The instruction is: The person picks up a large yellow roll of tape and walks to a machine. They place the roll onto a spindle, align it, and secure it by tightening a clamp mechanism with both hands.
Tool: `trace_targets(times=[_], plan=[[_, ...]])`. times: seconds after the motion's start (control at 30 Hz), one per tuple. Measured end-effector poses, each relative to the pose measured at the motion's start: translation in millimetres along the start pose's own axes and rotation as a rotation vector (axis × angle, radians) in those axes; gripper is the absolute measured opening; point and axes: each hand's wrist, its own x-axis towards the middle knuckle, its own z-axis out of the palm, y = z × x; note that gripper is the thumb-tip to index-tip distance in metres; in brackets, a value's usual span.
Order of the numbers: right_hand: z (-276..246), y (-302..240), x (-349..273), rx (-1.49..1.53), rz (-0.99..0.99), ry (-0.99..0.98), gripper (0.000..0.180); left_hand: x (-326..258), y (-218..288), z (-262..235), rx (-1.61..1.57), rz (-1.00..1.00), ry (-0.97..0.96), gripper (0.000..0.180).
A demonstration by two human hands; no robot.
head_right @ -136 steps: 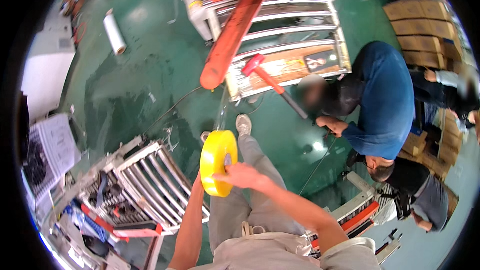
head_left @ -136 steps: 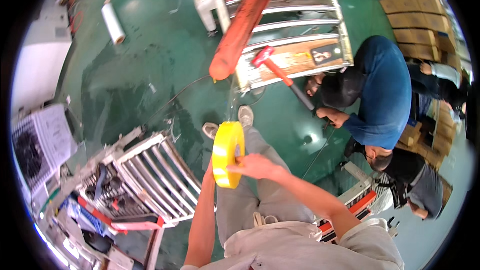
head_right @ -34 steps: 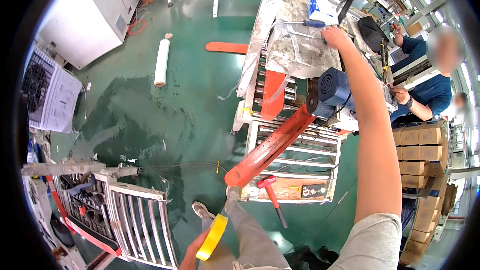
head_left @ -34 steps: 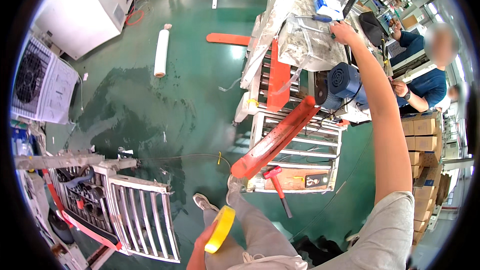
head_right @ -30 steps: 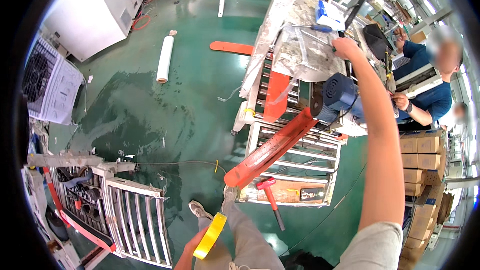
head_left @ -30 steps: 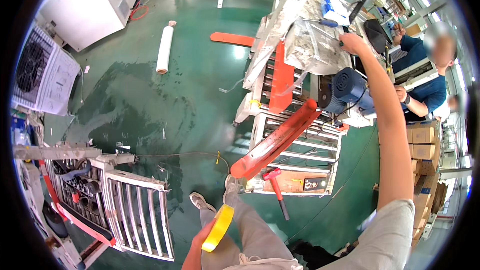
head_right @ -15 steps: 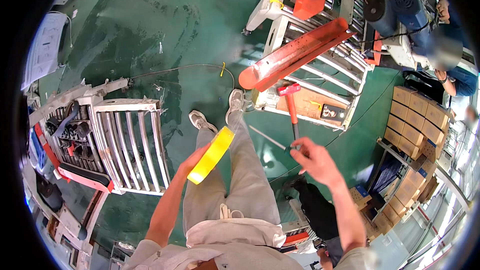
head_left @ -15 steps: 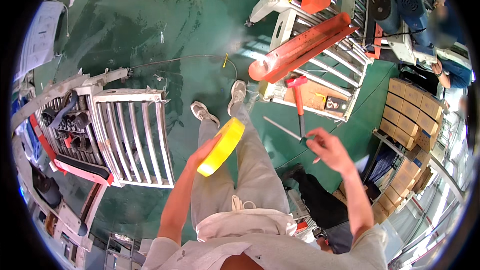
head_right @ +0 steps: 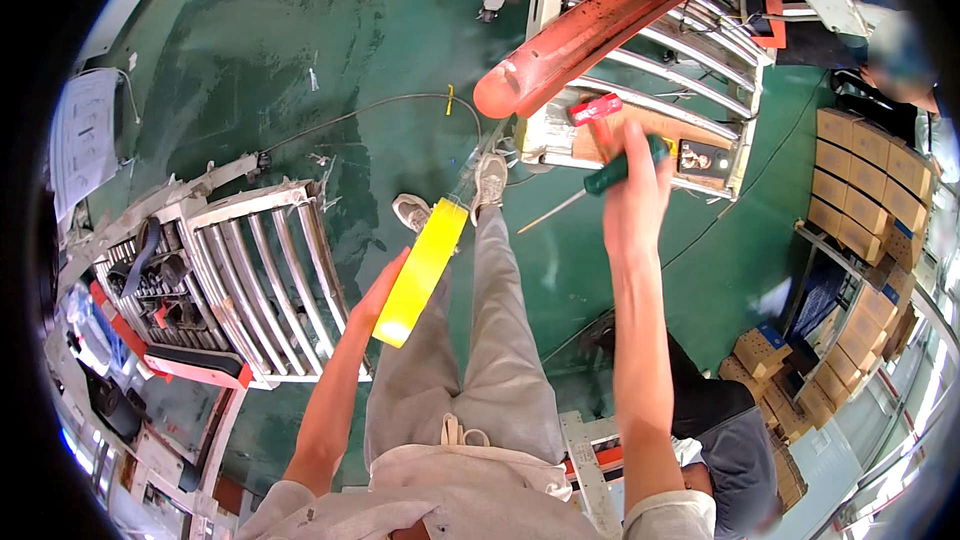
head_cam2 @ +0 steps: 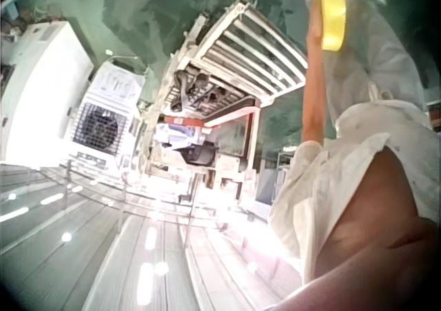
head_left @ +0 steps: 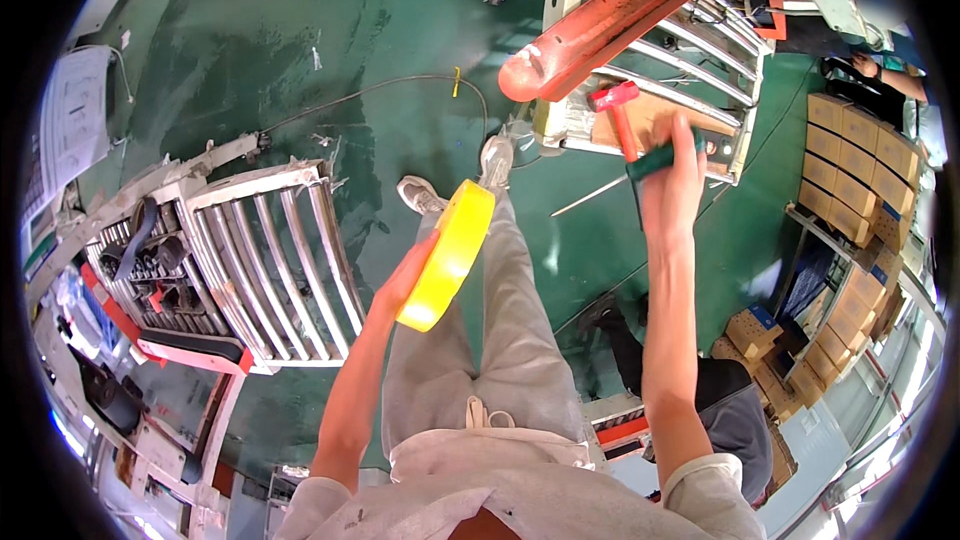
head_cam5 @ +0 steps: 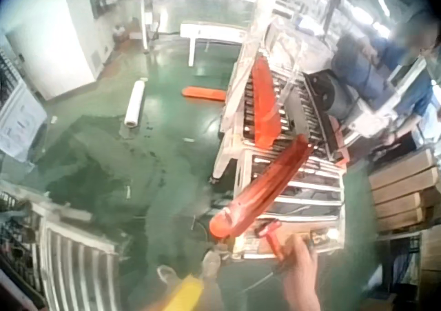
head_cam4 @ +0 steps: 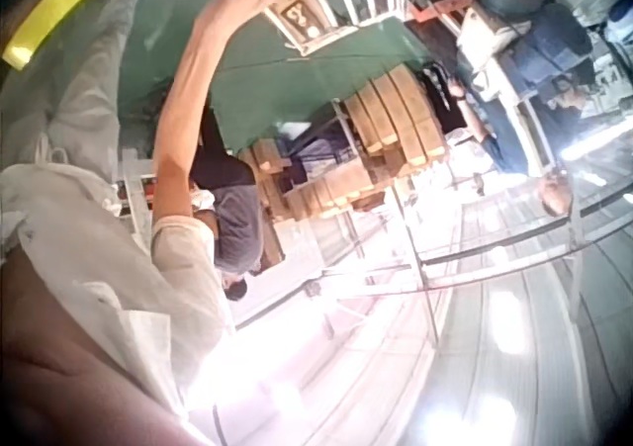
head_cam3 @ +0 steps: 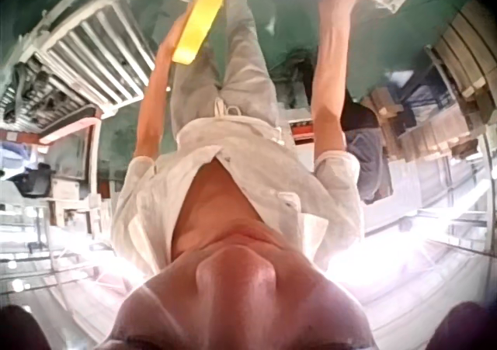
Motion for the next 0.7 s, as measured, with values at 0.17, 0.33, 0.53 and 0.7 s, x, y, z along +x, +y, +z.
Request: trace_targets(times=[0.17, 0.33, 0.53, 0.7], plan=[[63, 13, 9, 0.257, -0.124, -0.490, 0.026, -15, -10, -1, 0.089, -0.006, 0.035, 0.052], [84, 57, 20, 0.180, -0.016, -0.517, 0.031, -3, -26, -3, 0.038, 0.012, 0.019, 0.050], [109, -4, 42, -0.009, -0.290, -0.678, 0.031, -3, -35, 2, -0.070, -0.031, 0.009, 0.049], [97, 47, -1, 0.104, -0.157, -0.615, 0.028, -17, -19, 2, 0.013, -0.004, 0.055, 0.050]])
